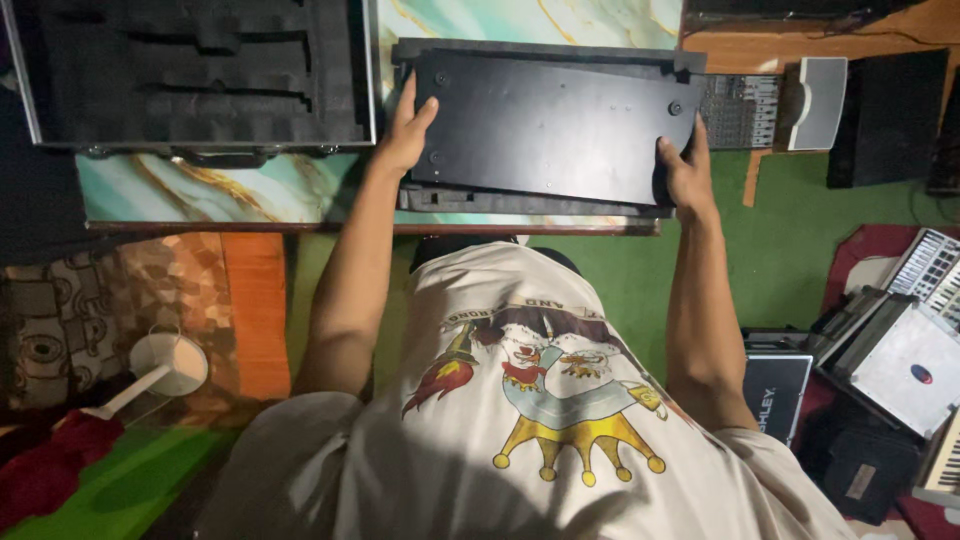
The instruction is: The person opens a hard-shell equipment case, removes foam padding and internal layers, and then places a black electronic audio unit into the case.
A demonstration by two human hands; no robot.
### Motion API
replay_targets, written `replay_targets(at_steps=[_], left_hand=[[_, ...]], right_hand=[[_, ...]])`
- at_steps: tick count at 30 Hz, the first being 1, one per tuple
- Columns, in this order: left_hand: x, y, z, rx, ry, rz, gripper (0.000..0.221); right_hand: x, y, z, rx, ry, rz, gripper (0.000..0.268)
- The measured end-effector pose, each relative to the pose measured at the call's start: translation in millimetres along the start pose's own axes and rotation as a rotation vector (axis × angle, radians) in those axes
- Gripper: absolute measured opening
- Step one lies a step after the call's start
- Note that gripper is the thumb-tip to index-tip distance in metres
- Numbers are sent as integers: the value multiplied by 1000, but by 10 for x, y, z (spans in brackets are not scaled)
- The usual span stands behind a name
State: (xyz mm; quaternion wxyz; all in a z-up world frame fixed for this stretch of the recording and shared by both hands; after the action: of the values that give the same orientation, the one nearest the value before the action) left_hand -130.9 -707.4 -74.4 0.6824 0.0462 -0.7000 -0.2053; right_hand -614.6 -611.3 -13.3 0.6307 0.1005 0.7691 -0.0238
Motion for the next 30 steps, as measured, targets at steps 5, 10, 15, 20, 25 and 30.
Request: replay_targets(at_steps=[5, 10, 15, 20, 25, 30], left_hand=[[-199, -93, -12, 131, -351, 1, 71], [-170, -84, 44, 224, -549, 24, 69], [-82, 2, 63, 241, -524, -10, 67], [-13, 140, 76, 319, -512, 99, 66], [43, 264, 6, 377, -527, 124, 68], [202, 490, -29, 364, -442, 102, 71]], right_hand=[[-180, -87, 62, -58, 9, -170, 65], [-280, -137, 50, -74, 58, -177, 63], [-283, -143, 68, -57, 23, -103, 60], [-454, -212, 117, -67, 43, -179, 63], [-692, -260, 242, -119, 0, -258, 59], [-787, -289, 337, -148, 13, -273, 61]])
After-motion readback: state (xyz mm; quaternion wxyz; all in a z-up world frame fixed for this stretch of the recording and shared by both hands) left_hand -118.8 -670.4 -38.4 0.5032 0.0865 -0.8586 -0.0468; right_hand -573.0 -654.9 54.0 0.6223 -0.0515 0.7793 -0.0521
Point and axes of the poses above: each hand's wrist, its own y-axis away from the middle knuckle, its own z-axis out of the palm, x = y × z, the point moved 8 cm from there along -y, towards the middle knuckle, and after that the axes turned 10 degrees about -z, right-handed, at the moved point
